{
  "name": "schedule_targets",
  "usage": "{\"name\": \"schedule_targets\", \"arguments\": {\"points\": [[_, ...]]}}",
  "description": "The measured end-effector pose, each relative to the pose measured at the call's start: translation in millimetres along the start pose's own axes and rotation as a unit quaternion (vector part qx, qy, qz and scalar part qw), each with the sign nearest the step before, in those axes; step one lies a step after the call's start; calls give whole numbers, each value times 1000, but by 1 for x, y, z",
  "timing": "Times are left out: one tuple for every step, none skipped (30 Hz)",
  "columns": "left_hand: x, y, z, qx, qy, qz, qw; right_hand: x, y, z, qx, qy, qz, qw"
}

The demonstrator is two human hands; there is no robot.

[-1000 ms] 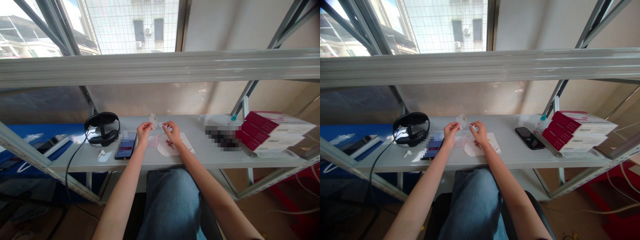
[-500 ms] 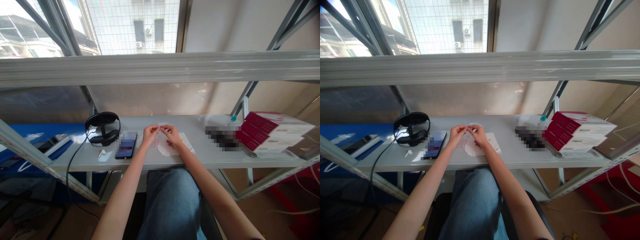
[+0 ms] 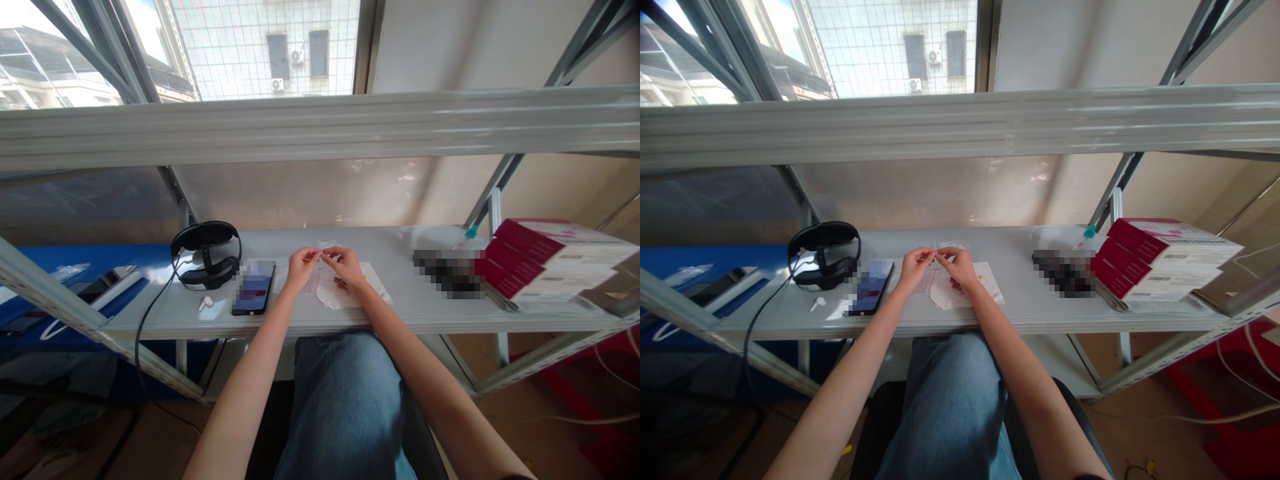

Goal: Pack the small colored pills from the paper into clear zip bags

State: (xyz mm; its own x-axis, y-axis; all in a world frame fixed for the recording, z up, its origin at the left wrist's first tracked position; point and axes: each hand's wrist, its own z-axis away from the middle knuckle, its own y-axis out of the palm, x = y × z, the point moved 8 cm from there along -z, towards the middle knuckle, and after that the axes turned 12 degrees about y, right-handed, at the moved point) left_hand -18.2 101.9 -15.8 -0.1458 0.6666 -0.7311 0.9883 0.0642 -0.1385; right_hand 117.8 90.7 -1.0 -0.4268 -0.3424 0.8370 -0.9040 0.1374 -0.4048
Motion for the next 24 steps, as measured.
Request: {"name": "schedule_targets", "arguments": {"points": [[0, 0, 0, 0, 0, 1, 1000, 0, 0, 0, -3, 0, 1, 1000], [0, 0, 0, 1, -1, 2, 1000, 0, -1, 0, -6, 0, 1, 1000], [0, 0, 0, 2, -2, 2, 1000, 0, -1, 0, -9, -1, 1, 1000], [-1, 0, 0, 5, -4, 2, 1000, 1, -1, 0, -10, -1, 2, 1000], [-1, 1, 0, 8, -4, 0, 1000, 0, -1, 0, -10, 0, 1, 1000], [-1, 1, 0, 11, -3, -3, 1000, 0, -1, 0, -10, 2, 1, 1000], [-2, 1, 0, 14, -1, -8, 1000, 0, -1, 0, -10, 4, 1, 1000], [-3, 1, 0, 16, 2, -13, 1000, 0, -1, 0, -11, 5, 2, 1000], [-3, 1, 0, 17, 6, -18, 1000, 0, -1, 0, -12, 6, 3, 1000], [-4, 1, -1, 18, 10, -23, 1000, 0, -1, 0, -13, 6, 5, 1000], [-4, 1, -1, 19, 13, -28, 999, 0, -1, 0, -15, 6, 6, 1000], [-5, 2, -1, 19, 15, -35, 999, 0, -1, 0, -15, 5, 8, 1000], [-6, 2, -1, 20, 16, -42, 999, 0, -1, 0, -16, 3, 9, 1000], [-6, 2, -1, 20, 17, -52, 998, 0, -1, 0, -16, 2, 10, 1000], [-7, 2, -1, 19, 20, -64, 998, 0, -1, 0, -16, 1, 10, 1000], [-9, 1, -1, 17, 24, -78, 997, 0, -1, 0, -15, 1, 11, 1000], [-10, 1, 0, 15, 28, -91, 995, 0, -1, 0, -14, 2, 12, 1000], [-12, 1, 0, 14, 34, -103, 994, 0, -1, 0, -13, 3, 14, 1000], [-13, 1, 0, 12, 41, -112, 993, -1, 0, 0, -12, 3, 16, 1000], [-15, 1, 0, 12, 49, -119, 992, -1, 0, 0, -10, 2, 19, 1000], [-16, 1, 0, 12, 58, -126, 990, -1, 0, 0, -8, 1, 24, 1000], [-17, 2, 0, 15, 67, -131, 989, -1, 1, 0, -7, -1, 32, 999], [-18, 3, 1, 18, 76, -138, 987, -1, 1, 1, -8, -4, 44, 999], [-18, 4, 1, 21, 83, -144, 986, -1, 1, 1, -9, -9, 60, 998]]}}
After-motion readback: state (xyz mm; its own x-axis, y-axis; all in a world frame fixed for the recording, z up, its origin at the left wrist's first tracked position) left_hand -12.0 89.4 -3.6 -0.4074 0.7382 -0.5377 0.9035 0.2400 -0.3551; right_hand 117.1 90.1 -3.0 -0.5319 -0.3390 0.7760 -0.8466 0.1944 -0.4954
